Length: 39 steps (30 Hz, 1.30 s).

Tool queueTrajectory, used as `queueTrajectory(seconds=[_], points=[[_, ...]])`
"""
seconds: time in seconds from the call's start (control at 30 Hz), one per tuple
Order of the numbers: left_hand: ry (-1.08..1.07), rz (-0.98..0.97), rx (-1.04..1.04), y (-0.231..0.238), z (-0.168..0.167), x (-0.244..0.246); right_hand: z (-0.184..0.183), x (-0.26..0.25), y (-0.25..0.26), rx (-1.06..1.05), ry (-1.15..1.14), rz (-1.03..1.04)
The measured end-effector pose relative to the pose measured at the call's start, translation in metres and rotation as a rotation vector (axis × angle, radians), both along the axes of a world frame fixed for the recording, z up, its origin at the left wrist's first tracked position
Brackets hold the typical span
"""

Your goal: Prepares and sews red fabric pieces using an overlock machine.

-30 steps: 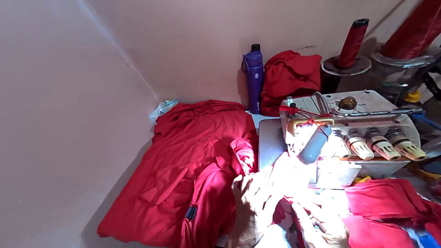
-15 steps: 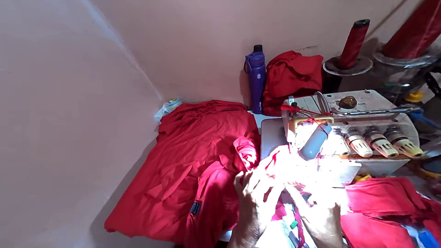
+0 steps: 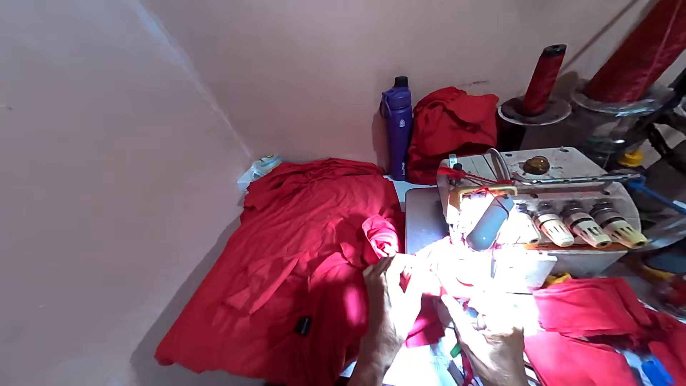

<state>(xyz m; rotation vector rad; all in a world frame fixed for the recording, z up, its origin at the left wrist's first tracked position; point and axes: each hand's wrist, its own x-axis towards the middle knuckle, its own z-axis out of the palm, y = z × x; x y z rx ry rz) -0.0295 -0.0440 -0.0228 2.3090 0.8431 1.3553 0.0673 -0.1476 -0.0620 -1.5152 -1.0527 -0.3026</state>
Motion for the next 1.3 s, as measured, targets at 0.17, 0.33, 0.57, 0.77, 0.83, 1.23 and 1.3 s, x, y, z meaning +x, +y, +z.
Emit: queueTrajectory(seconds=[0.17, 0.33, 0.57, 0.77, 0.83, 1.23, 1.3], points=[[-0.029, 0.014, 0.01, -0.006, -0.005, 0.002, 0.003, -0.01, 0.004, -0.011, 0.035, -0.062], [-0.029, 0.013, -0.039, -0.008, -0.007, 0.001, 0.004, -0.011, 0.002, -0.051, 0.051, -0.092], [0.161, -0.064, 0.169, -0.004, 0.011, 0.008, 0.011, -0.005, -0.007, -0.012, 0.024, 0.032], [0.514, -0.288, 0.348, 0.021, 0.031, 0.02, 0.016, -0.002, -0.013, -0.112, -0.116, 0.049], [0.617, -0.189, 0.301, 0.036, 0.036, 0.019, 0.014, 0.0, -0.017, -0.15, -0.061, 0.048], [0.623, -0.233, 0.301, 0.042, 0.04, 0.014, 0.021, -0.003, -0.01, -0.208, 0.105, -0.014], [0.65, -0.317, 0.244, 0.041, 0.046, 0.015, 0.029, -0.003, -0.004, -0.24, 0.113, -0.04]])
